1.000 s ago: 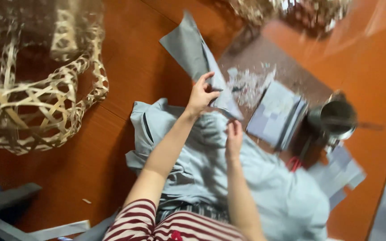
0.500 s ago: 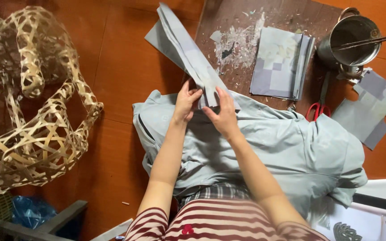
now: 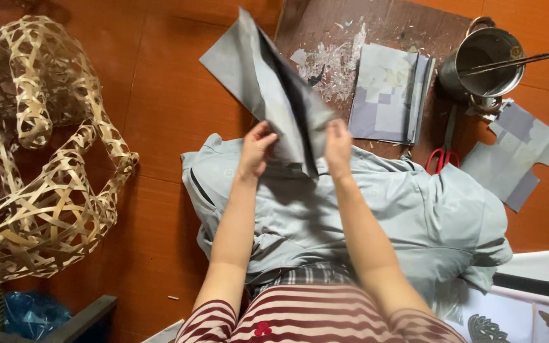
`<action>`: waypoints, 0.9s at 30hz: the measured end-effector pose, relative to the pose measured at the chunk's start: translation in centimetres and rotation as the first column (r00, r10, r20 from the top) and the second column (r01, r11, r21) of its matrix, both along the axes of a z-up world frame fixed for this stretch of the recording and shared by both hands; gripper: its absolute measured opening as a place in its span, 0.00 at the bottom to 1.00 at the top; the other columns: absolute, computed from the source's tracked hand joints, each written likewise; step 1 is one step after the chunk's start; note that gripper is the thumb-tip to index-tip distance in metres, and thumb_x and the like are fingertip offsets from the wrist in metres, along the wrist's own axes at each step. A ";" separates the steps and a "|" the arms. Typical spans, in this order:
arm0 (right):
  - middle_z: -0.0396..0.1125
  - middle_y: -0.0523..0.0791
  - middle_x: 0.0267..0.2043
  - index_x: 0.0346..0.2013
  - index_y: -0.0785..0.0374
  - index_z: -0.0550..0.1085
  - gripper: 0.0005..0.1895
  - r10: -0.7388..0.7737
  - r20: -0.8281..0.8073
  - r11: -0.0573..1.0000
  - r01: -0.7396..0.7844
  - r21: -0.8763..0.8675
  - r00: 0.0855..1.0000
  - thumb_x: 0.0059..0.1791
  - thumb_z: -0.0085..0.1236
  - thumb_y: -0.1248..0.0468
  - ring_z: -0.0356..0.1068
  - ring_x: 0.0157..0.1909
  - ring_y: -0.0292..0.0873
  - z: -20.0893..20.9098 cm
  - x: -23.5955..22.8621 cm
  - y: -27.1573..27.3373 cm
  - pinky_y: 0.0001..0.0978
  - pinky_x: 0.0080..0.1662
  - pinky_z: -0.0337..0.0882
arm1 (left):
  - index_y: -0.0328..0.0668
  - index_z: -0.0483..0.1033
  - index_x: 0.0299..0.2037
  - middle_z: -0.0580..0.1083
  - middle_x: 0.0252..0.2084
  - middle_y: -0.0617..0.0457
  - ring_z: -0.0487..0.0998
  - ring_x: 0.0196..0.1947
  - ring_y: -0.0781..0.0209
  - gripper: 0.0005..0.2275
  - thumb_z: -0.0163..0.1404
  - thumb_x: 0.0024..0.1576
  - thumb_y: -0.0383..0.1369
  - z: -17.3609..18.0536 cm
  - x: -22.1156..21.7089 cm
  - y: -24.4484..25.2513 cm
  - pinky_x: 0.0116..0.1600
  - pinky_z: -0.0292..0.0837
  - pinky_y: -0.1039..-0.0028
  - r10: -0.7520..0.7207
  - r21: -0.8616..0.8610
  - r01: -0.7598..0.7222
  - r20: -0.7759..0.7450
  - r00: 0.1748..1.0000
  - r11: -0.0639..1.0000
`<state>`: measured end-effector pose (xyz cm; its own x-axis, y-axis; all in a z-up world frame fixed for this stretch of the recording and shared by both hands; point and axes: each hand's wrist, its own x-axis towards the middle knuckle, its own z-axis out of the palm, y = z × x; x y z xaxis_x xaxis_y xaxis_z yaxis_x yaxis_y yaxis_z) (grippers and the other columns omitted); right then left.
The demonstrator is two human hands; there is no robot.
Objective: Cutting and folding patterned paper into specific shapes using scissors.
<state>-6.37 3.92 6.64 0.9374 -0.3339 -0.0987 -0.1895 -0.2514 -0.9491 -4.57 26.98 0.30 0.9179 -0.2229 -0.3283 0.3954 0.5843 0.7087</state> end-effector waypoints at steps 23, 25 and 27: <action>0.61 0.56 0.59 0.67 0.72 0.56 0.31 -0.502 0.227 0.847 0.528 -0.066 0.834 0.50 0.52 0.68 0.65 0.59 0.53 -7.3 -0.9 -14.1 0.43 0.62 0.64 | 0.26 0.74 0.57 0.79 0.49 0.48 0.79 0.45 0.64 0.17 0.50 0.57 0.17 -1.6 2.1 4.0 0.52 0.74 0.76 0.296 0.371 -0.275 -0.002 0.955 0.887; 0.56 0.58 0.69 0.68 0.76 0.59 0.31 -0.255 0.416 0.828 0.420 -0.373 0.873 0.52 0.53 0.70 0.56 0.70 0.60 -6.4 -3.0 -12.2 0.52 0.69 0.54 | 0.23 0.77 0.56 0.78 0.44 0.47 0.77 0.39 0.63 0.15 0.53 0.59 0.16 -2.6 1.9 4.0 0.47 0.74 0.75 0.272 0.344 -0.252 -0.010 0.962 0.905; 0.61 0.55 0.65 0.62 0.70 0.66 0.23 -0.155 0.227 0.922 0.223 -0.315 0.961 0.53 0.53 0.70 0.61 0.68 0.57 -4.0 -4.1 -8.1 0.48 0.68 0.59 | 0.25 0.76 0.55 0.79 0.44 0.49 0.78 0.39 0.64 0.14 0.53 0.58 0.17 -1.7 2.1 3.5 0.47 0.74 0.76 0.241 0.318 -0.221 -0.024 0.970 0.922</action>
